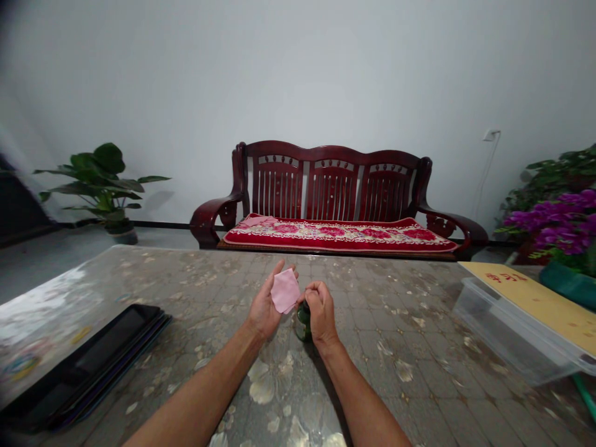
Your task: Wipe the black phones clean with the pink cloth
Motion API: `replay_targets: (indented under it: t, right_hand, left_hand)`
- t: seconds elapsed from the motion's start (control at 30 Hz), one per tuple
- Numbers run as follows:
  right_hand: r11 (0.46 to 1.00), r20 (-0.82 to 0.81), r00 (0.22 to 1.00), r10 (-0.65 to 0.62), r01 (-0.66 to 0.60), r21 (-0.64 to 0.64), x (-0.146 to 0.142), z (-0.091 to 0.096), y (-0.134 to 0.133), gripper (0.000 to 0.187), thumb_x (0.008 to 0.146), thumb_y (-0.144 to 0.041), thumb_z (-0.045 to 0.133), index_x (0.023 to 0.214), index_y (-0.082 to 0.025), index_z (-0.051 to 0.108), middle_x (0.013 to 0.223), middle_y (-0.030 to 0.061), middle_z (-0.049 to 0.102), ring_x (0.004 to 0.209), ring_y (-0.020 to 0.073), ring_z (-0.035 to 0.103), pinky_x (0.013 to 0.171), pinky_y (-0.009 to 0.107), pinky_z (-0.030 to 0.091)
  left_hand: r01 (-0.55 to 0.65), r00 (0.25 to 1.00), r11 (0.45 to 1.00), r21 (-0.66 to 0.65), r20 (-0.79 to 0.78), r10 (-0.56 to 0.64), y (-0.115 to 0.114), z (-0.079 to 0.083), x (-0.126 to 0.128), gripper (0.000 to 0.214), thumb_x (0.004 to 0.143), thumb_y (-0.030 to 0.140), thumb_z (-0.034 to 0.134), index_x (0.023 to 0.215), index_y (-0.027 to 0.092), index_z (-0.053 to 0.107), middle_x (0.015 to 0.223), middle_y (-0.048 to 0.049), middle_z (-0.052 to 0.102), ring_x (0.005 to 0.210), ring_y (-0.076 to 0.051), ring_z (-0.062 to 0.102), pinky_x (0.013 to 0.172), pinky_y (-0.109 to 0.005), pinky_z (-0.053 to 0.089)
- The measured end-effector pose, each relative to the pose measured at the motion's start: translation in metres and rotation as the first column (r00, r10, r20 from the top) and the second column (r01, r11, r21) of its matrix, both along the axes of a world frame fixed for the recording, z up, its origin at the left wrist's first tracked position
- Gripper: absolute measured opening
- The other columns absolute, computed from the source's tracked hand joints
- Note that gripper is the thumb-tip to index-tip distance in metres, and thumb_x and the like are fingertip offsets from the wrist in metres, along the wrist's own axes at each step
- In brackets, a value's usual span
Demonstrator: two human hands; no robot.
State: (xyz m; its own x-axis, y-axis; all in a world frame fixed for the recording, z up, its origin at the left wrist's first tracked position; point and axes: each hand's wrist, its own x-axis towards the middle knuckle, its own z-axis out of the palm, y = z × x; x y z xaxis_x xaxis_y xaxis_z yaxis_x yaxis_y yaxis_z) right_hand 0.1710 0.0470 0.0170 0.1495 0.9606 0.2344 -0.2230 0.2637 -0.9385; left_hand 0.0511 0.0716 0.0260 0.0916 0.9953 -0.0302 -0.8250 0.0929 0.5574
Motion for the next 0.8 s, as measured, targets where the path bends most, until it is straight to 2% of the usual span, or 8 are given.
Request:
replay_targets:
  t: [0.13, 0.57, 0.8]
  right_hand:
    - [1.000, 0.001, 1.000, 0.002, -0.002, -0.003, 0.0001, 0.0005, 0.0002, 0.022, 0.078, -0.043, 0.056, 0.085, -0.024, 0.048, 0.062, -0.0032, 0.065, 0.053, 0.0171, 0.058, 0.050, 0.027, 0.042]
    - [1.000, -0.014, 1.000, 0.000, 0.000, -0.011, 0.0002, -0.0012, 0.0003, 0.022, 0.079, -0.043, 0.056, 0.086, -0.024, 0.048, 0.063, -0.0035, 0.065, 0.053, 0.0167, 0.058, 0.051, 0.026, 0.044]
    - [0.998, -0.048, 0.998, 0.050, -0.052, -0.048, 0.0039, -0.0030, -0.0021, 0.029, 0.079, -0.052, 0.060, 0.082, -0.024, 0.051, 0.068, -0.0011, 0.066, 0.058, 0.0169, 0.059, 0.054, 0.027, 0.045]
  left_hand:
    - [-0.004, 1.000, 1.000, 0.013, 0.000, 0.004, 0.0000, -0.0006, -0.0002, 0.035, 0.096, 0.028, 0.056, 0.131, 0.024, 0.062, 0.122, -0.0072, 0.070, 0.099, -0.019, 0.069, 0.074, -0.026, 0.058]
    - [0.013, 1.000, 1.000, 0.009, -0.020, -0.012, -0.0020, -0.0001, 0.0011, 0.042, 0.093, 0.032, 0.062, 0.135, 0.026, 0.060, 0.125, -0.0067, 0.069, 0.101, -0.020, 0.069, 0.075, -0.027, 0.059]
    - [0.016, 1.000, 0.999, 0.033, -0.007, -0.016, -0.0030, -0.0024, 0.0000, 0.043, 0.093, 0.033, 0.062, 0.136, 0.026, 0.059, 0.123, -0.0075, 0.070, 0.103, -0.021, 0.068, 0.080, -0.030, 0.058]
